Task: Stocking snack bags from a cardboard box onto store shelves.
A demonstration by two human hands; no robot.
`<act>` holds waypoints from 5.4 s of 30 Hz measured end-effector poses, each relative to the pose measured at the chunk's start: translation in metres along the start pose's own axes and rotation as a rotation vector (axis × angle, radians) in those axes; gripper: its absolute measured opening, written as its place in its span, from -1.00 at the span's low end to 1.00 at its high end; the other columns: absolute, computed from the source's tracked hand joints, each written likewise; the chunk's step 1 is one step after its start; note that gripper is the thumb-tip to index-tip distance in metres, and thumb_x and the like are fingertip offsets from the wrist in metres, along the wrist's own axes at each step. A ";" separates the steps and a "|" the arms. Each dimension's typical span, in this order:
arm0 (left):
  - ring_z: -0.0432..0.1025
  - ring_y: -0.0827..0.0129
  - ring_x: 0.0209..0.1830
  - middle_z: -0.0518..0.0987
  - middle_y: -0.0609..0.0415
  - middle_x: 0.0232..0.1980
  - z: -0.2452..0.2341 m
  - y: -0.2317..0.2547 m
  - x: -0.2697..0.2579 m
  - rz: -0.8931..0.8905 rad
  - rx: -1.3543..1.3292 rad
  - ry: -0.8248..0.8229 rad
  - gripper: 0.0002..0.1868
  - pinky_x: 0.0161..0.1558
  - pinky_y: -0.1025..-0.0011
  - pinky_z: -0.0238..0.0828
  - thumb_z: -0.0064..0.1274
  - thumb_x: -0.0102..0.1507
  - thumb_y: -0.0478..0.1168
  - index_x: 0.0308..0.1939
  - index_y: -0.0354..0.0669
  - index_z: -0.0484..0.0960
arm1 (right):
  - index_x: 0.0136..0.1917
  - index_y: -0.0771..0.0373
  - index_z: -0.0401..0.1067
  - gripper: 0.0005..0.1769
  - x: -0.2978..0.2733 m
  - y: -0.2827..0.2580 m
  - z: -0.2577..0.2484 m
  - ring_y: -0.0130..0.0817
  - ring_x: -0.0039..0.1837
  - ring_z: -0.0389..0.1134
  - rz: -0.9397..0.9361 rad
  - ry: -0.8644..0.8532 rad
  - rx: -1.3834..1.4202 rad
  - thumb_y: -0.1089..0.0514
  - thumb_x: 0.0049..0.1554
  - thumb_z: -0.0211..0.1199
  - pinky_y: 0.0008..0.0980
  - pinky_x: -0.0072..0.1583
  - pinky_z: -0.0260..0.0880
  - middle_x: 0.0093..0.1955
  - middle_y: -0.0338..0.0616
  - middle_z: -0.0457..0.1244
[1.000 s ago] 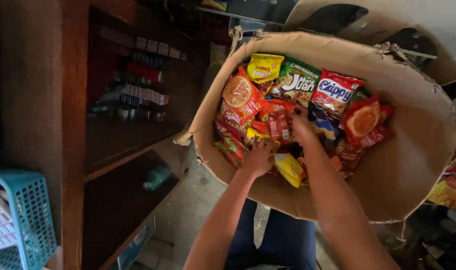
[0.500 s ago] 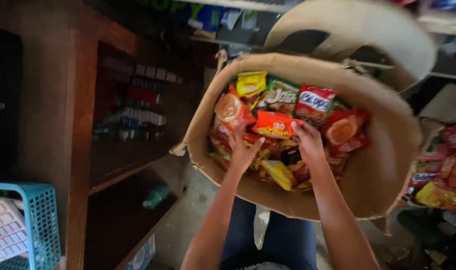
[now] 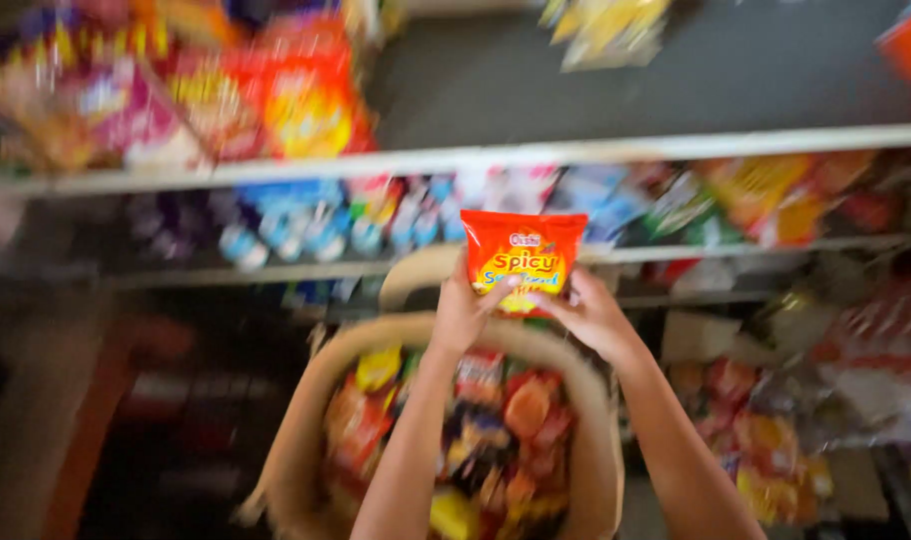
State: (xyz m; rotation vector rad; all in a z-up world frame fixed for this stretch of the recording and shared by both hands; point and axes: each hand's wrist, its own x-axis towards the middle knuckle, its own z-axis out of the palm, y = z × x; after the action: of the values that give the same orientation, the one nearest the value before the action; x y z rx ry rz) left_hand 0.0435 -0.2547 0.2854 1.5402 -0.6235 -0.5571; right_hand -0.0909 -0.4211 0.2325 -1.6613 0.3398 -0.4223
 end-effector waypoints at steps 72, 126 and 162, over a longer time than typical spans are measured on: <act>0.49 0.14 0.23 0.56 -0.07 0.23 -0.129 -0.367 -0.234 -0.790 0.243 -0.166 -0.44 0.21 0.20 0.42 0.05 0.32 -0.04 0.36 -0.12 0.37 | 0.41 -0.18 0.41 -0.35 -0.081 0.248 0.249 0.11 0.71 -0.37 0.378 -0.600 -1.243 0.30 0.11 0.27 0.03 0.62 -0.29 0.75 -0.05 -0.43; 0.37 -0.37 0.25 0.39 -0.40 0.37 0.148 0.032 0.219 0.644 0.439 0.431 -0.25 0.13 0.00 0.42 0.17 0.32 -0.26 0.50 -0.29 0.12 | 0.55 0.22 0.01 -0.19 0.168 -0.064 -0.170 0.14 0.25 0.27 -0.222 0.546 -1.000 -0.17 0.21 0.22 0.28 0.28 0.08 0.19 0.16 0.26; -0.16 -0.56 0.45 -0.16 -0.56 0.55 -0.058 -0.382 -0.242 -0.722 0.649 -0.154 -0.20 0.34 -0.24 -0.01 0.07 0.30 -0.17 0.53 -0.22 0.02 | 0.16 0.15 0.50 -0.69 -0.166 0.257 0.151 0.04 0.35 0.26 -0.016 -0.329 -0.561 0.37 0.17 0.19 -0.04 0.36 0.24 0.24 0.03 0.28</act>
State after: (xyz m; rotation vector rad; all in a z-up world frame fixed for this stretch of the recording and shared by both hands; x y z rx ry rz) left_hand -0.0723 -0.0354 -0.0971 2.3741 -0.3552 -1.0948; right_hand -0.1628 -0.2458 -0.0512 -2.2422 0.2066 -0.0541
